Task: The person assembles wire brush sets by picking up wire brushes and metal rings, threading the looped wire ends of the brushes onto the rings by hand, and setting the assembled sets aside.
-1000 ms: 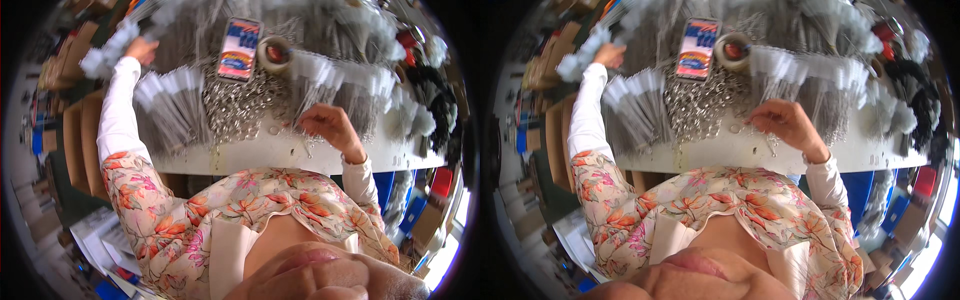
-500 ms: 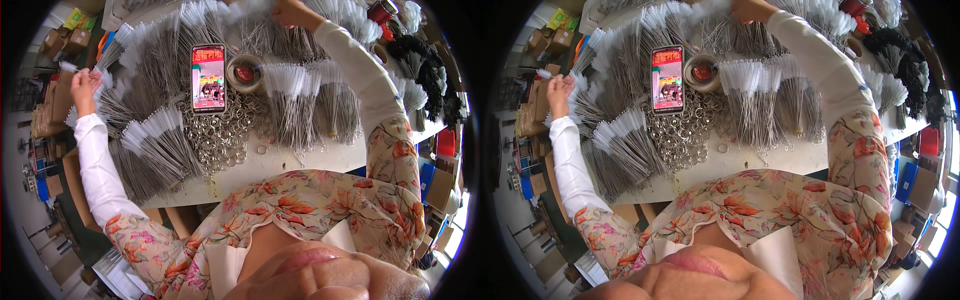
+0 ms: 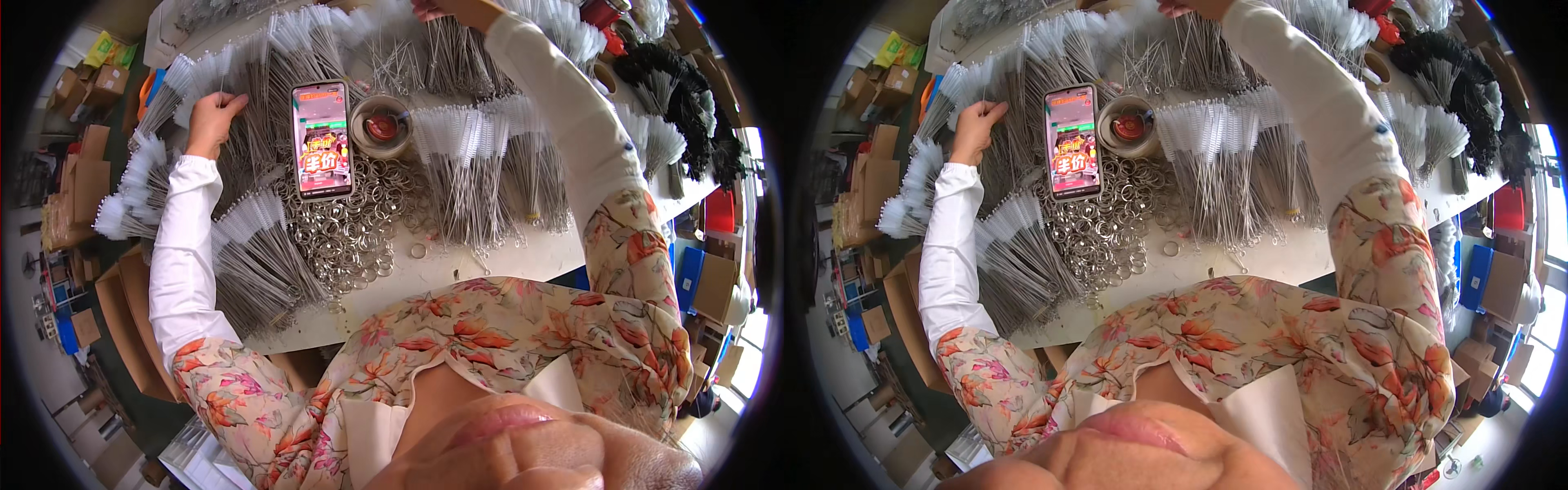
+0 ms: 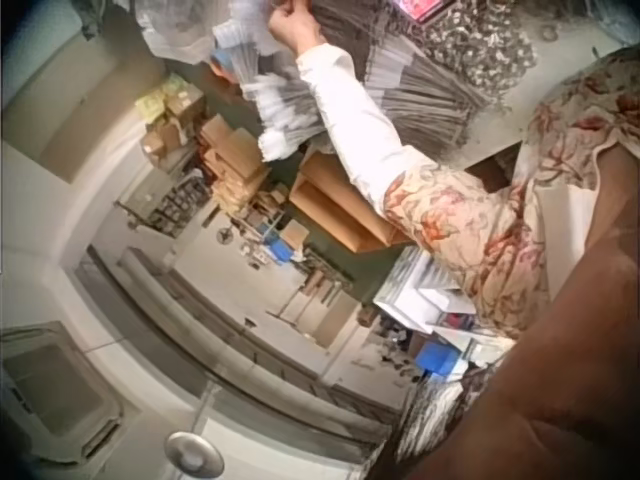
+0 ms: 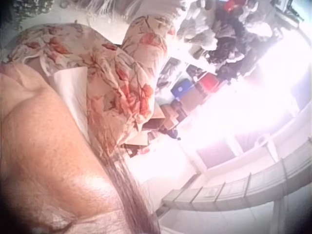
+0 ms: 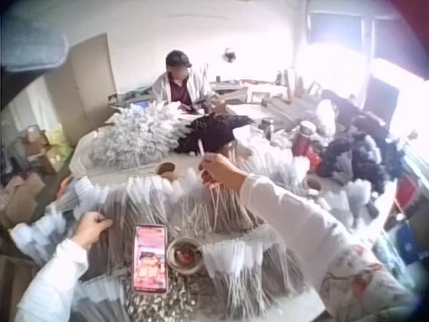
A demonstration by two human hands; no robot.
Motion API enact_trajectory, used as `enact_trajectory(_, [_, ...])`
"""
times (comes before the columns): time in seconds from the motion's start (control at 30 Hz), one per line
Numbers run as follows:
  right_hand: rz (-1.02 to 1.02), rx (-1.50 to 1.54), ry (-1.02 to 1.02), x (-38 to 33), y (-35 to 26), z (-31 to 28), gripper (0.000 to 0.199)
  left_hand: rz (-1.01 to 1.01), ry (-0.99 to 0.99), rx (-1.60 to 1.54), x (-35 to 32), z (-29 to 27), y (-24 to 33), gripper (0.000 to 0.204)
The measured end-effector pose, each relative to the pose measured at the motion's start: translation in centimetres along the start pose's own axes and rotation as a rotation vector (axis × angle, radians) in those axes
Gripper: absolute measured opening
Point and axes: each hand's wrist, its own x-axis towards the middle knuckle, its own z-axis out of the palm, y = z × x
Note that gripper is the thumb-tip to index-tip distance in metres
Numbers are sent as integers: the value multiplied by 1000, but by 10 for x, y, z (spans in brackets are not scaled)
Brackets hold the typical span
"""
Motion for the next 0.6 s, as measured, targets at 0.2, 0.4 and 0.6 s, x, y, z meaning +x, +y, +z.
enact_trajectory(0.2, [-182, -1029, 352, 11, 37, 37, 22, -42, 86, -198, -20, 10, 10, 15])
enact_trajectory(0.4, [-610, -1610, -75, 47, 66, -35, 24, 97, 102, -183, -10, 29, 18, 12])
enact_trajectory(0.6, [-237, -299, 469, -34, 3, -1, 21, 92, 121, -111, -27, 16, 16, 14])
